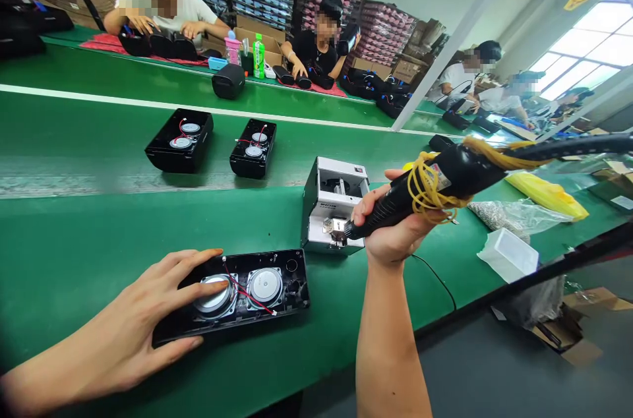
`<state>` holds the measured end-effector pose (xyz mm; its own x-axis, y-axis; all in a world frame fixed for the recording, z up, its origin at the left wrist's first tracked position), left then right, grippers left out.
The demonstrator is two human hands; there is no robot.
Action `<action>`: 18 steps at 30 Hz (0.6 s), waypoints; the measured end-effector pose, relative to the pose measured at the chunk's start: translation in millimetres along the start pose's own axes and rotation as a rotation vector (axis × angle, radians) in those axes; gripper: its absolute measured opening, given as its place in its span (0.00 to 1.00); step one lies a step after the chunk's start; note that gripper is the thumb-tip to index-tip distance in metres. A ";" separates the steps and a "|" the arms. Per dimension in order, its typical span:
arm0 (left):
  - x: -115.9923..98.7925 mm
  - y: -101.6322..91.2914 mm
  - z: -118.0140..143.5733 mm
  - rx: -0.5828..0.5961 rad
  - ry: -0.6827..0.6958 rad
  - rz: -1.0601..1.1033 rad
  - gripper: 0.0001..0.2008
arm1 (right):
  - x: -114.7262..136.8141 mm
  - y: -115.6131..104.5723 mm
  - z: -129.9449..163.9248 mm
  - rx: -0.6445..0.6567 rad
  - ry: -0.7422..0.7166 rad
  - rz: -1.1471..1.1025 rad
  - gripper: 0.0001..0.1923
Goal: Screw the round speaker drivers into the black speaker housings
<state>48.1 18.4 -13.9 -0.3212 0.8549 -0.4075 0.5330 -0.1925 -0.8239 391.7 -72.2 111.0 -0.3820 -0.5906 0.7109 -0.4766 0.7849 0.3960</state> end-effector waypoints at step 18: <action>-4.5 -3.1 -6.1 0.054 0.044 0.041 0.27 | 20.6 0.4 15.5 0.144 -0.047 -0.007 0.44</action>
<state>52.6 18.1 -7.1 -0.2651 0.8658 -0.4243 0.5015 -0.2521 -0.8276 371.4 -87.0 116.8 -0.4136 -0.6065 0.6790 -0.5863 0.7480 0.3110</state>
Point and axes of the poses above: each hand's wrist, its own z-axis away from the middle knuckle, its own y-axis out of the palm, x = y × z, the point moved 8 cm from there along -z, towards the middle knuckle, and after that the axes turned 12 degrees about -x, right-handed, at the moved point
